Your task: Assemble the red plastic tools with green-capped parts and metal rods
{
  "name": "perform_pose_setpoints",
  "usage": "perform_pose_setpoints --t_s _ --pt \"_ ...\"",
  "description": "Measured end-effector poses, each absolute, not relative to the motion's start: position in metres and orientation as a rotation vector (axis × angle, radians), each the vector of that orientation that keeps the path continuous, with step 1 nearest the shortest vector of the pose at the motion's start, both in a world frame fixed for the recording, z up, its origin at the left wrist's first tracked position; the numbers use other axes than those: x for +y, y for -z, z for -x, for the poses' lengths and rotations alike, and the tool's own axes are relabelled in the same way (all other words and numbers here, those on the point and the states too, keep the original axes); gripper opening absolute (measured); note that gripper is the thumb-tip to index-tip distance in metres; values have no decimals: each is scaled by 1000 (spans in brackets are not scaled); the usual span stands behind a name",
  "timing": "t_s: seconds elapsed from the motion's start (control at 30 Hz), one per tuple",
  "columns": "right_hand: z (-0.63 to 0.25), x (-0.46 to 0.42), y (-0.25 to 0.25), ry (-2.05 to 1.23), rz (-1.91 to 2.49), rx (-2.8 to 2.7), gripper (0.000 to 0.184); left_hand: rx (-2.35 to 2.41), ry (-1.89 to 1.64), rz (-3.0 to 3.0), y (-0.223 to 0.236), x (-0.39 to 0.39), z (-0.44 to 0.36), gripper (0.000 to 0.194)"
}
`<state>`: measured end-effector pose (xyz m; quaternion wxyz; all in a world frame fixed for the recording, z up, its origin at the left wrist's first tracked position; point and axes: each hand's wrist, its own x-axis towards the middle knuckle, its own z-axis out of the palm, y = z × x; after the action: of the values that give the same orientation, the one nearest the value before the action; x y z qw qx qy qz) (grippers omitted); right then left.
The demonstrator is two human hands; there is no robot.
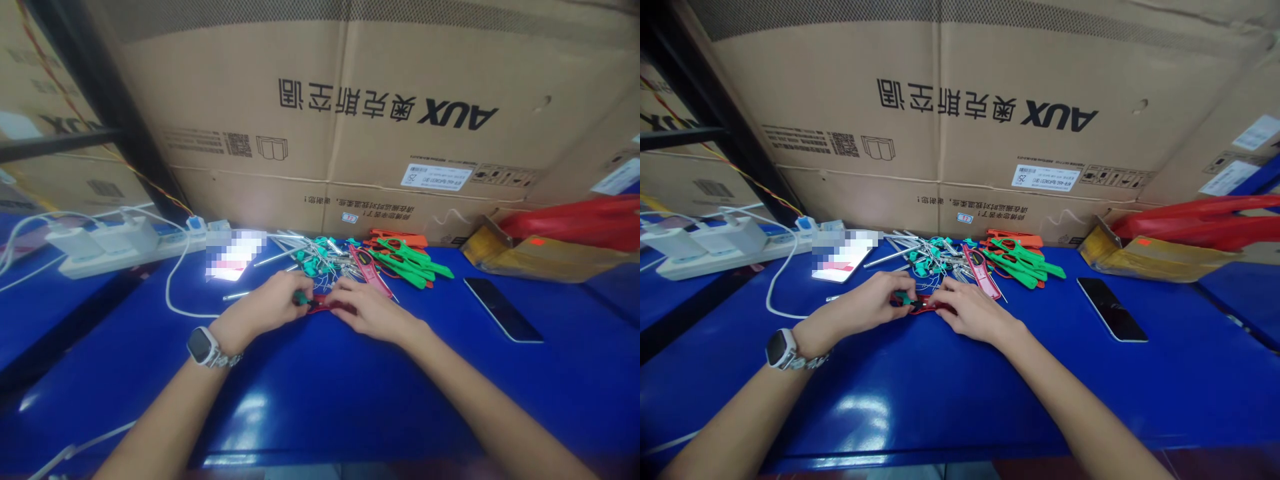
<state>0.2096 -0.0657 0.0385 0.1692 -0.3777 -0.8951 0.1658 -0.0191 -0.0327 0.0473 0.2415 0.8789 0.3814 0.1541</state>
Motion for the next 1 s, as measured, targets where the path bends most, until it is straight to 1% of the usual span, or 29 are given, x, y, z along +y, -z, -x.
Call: perform_pose_setpoints --t_s 0.17,0.3,0.43,0.6,0.67,0.7,0.83,1.0 --pt "-210 -66 -37 -564 1100 -2451 10 1034 -417 -2395 -49 -32 18 9" --pt "-213 -65 -36 -572 1066 -2443 12 1072 -386 -2346 -51 -33 18 9" --pt "-215 -65 -36 -553 1038 -2467 18 1131 -335 -2299 -52 -34 20 10" --pt "-215 -67 -35 -539 1029 -2508 34 1119 -339 -2289 -50 -33 22 8" --pt "-214 -66 -34 -562 1063 -2448 37 1107 -351 -2284 -49 -33 23 8" --pt "-214 -66 -34 -576 1073 -2418 36 1099 -355 -2283 -48 -32 23 8" --pt "-213 -67 -36 -574 1046 -2449 22 1098 -365 -2273 -47 -32 24 9" --pt "-209 -69 -40 -488 1064 -2578 28 1103 -376 -2269 -46 -31 25 9"
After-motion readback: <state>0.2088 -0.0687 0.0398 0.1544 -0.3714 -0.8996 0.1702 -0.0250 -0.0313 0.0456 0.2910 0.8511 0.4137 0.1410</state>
